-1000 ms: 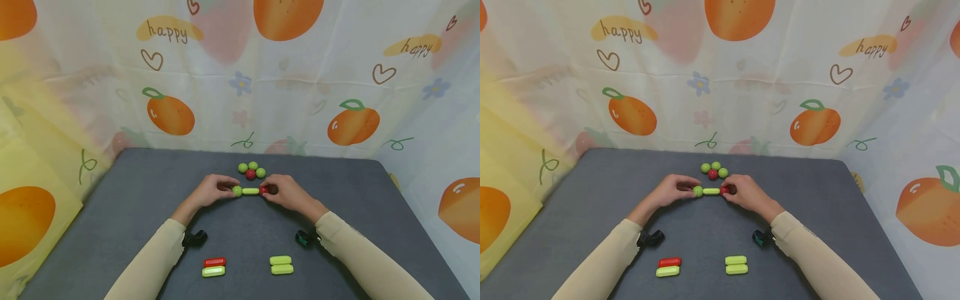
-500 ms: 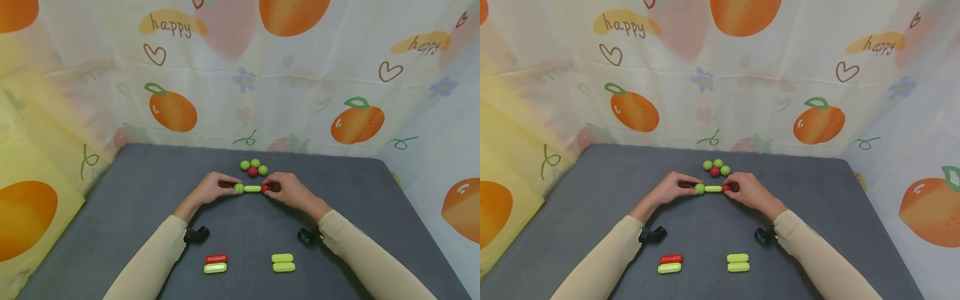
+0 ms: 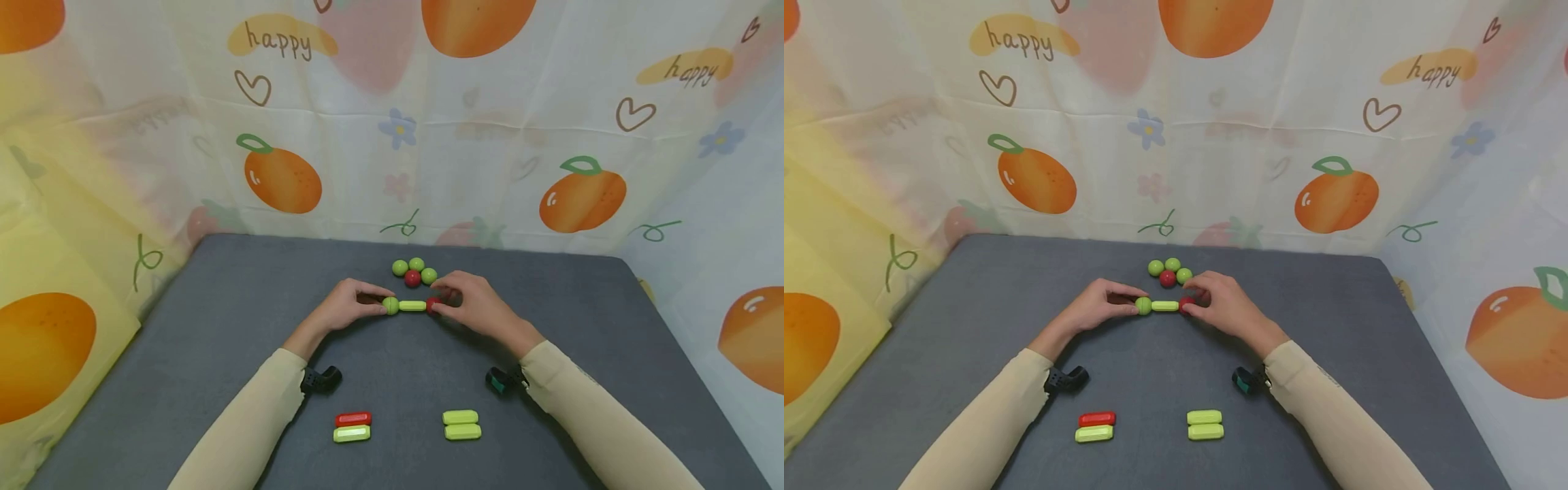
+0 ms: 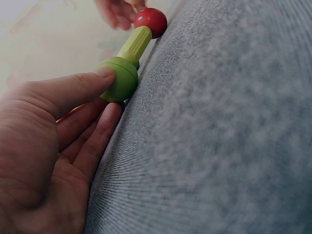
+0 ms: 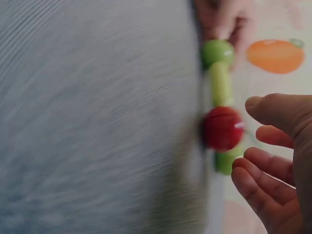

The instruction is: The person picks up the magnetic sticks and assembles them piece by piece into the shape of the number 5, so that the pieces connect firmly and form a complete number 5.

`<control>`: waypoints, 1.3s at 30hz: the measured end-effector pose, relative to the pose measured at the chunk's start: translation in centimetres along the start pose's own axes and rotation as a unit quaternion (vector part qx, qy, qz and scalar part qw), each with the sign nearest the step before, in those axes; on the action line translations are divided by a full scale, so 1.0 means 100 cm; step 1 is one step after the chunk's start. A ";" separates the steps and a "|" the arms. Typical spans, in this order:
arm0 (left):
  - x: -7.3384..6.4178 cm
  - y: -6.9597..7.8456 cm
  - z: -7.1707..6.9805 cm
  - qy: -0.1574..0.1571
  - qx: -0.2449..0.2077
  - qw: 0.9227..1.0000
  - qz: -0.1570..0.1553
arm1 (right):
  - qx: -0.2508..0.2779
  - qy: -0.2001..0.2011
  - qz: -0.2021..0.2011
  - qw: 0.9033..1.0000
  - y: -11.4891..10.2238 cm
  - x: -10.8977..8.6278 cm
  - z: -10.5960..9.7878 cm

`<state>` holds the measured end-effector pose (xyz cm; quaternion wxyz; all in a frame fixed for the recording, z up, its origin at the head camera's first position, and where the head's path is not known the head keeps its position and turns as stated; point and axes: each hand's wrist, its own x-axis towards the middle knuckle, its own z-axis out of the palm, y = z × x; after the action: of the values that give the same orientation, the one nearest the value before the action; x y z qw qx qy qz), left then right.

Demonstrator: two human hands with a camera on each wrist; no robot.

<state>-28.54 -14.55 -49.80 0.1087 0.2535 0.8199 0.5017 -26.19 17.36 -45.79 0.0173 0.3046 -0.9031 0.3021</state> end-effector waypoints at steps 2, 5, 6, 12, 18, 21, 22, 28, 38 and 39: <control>-0.001 0.000 -0.001 0.000 -0.001 1.000 -0.003 | -0.001 0.022 -0.006 1.000 -0.007 -0.001 -0.006; -0.002 0.000 -0.002 0.001 -0.003 1.000 -0.003 | -0.005 0.037 -0.022 0.999 -0.019 -0.007 -0.015; -0.002 0.000 -0.002 0.000 -0.007 1.000 -0.001 | -0.005 0.035 -0.025 0.999 -0.023 -0.010 -0.018; 0.000 0.000 -0.001 -0.008 -0.014 1.000 0.004 | 0.007 -0.034 -0.032 0.999 -0.037 -0.043 -0.034; -0.002 0.002 -0.002 -0.007 -0.013 1.000 0.000 | 0.074 -0.159 -0.015 0.984 -0.043 -0.081 -0.039; -0.002 0.001 -0.001 -0.010 -0.004 1.000 0.003 | 0.116 -0.200 -0.010 0.973 -0.044 -0.097 -0.035; -0.002 0.001 -0.001 -0.010 -0.001 1.000 0.005 | 0.127 -0.209 -0.007 0.970 -0.045 -0.102 -0.032; -0.004 0.000 -0.005 -0.005 0.005 1.000 0.010 | 0.145 -0.225 -0.007 0.963 -0.049 -0.110 -0.014; -0.003 0.000 -0.003 -0.008 0.007 1.000 0.009 | 0.141 -0.208 -0.001 0.968 -0.055 -0.111 -0.006; -0.002 0.000 -0.003 -0.008 0.005 1.000 0.011 | 0.140 -0.202 -0.002 0.969 -0.055 -0.111 -0.005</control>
<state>-28.47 -14.91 -49.67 0.1084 0.2668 0.8188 0.4966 -14.14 20.15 -44.87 -0.2076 0.3600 -0.8362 0.3578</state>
